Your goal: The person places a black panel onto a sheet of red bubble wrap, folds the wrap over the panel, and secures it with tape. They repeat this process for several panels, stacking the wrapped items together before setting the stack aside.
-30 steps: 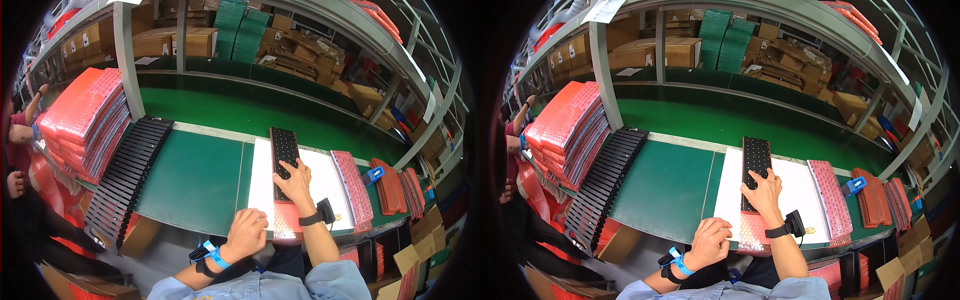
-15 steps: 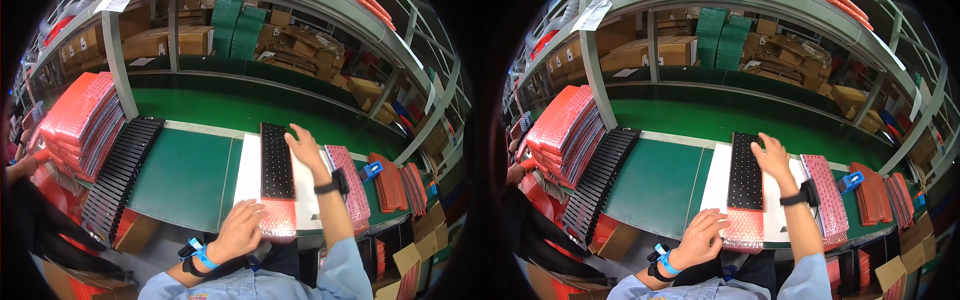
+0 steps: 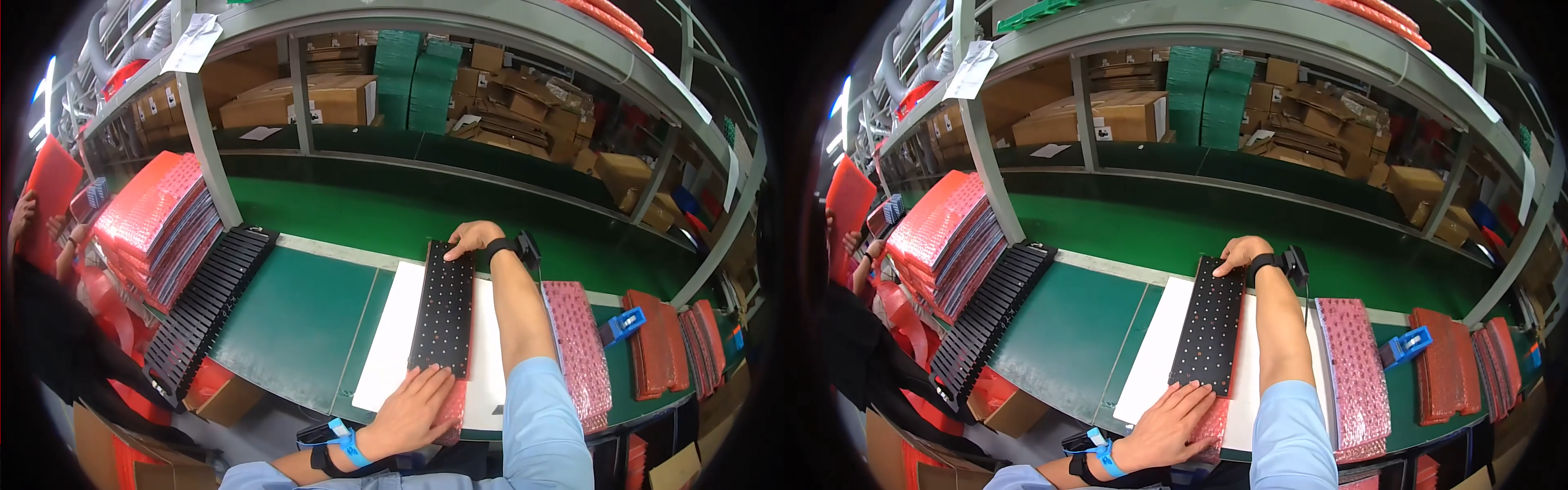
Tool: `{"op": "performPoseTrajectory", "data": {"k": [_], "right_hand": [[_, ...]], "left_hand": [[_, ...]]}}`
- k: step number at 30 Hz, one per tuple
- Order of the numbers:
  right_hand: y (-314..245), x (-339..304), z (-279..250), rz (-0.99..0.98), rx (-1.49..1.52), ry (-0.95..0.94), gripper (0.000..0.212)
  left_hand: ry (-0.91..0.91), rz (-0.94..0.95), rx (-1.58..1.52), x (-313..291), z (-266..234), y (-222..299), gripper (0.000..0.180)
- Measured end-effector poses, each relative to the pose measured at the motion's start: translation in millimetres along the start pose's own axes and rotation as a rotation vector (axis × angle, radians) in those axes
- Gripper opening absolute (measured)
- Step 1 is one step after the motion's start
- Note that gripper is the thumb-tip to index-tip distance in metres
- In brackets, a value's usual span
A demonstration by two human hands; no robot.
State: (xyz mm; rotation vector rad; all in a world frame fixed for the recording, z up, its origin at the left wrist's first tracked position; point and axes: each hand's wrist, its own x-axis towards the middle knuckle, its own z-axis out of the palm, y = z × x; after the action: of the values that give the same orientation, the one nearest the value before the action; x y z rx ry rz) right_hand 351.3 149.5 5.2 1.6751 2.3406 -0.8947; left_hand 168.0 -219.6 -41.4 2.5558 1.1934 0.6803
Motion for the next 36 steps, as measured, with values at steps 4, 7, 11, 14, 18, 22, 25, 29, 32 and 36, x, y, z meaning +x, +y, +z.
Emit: {"op": "performPoseTrajectory", "data": {"k": [4, 7, 11, 14, 18, 22, 25, 29, 32, 36], "right_hand": [[-16.1, -7.9, -21.2, -0.150, -0.023, 0.036, 0.057], [-34.7, -42.4, -44.0, -0.302, -0.037, 0.251, 0.049], [-63.6, -123.3, -78.8, -0.417, -0.245, 0.842, 0.046], [-115.6, -220.7, -48.6, -0.495, -0.345, 1.109, 0.036], [-130.4, -263.5, 78.3, -0.634, -0.550, 1.227, 0.026], [-81.6, -265.7, 196.5, -0.511, -0.449, 0.962, 0.029], [-82.3, -259.8, 220.9, -0.456, -0.260, 0.913, 0.036], [-89.7, -257.2, 218.0, -0.458, -0.244, 0.854, 0.043], [-90.1, -260.6, 217.7, -0.441, -0.163, 0.768, 0.046], [-79.7, -283.0, 208.9, -0.432, 0.008, 0.785, 0.044]], "left_hand": [[0.007, -0.016, -0.021, -1.5, 2.7, 2.6, 0.067], [0.060, 0.016, 0.039, -1.9, 2.8, 4.0, 0.058], [0.041, 0.036, 0.061, -4.2, 8.0, 6.2, 0.055], [0.056, 0.035, 0.050, -10.0, 5.5, 6.0, 0.052], [0.090, 0.025, 0.107, -29.2, 7.0, -7.0, 0.048], [0.094, 0.161, 0.036, -37.5, 9.3, 6.4, 0.044], [0.111, 0.185, -0.020, -46.7, 8.0, 17.1, 0.043], [0.167, 0.166, -0.088, -65.1, 13.2, 27.4, 0.043], [0.198, 0.152, -0.165, -70.7, 18.9, 29.9, 0.042], [0.229, 0.156, -0.228, -66.9, 12.7, 26.2, 0.036]]}}
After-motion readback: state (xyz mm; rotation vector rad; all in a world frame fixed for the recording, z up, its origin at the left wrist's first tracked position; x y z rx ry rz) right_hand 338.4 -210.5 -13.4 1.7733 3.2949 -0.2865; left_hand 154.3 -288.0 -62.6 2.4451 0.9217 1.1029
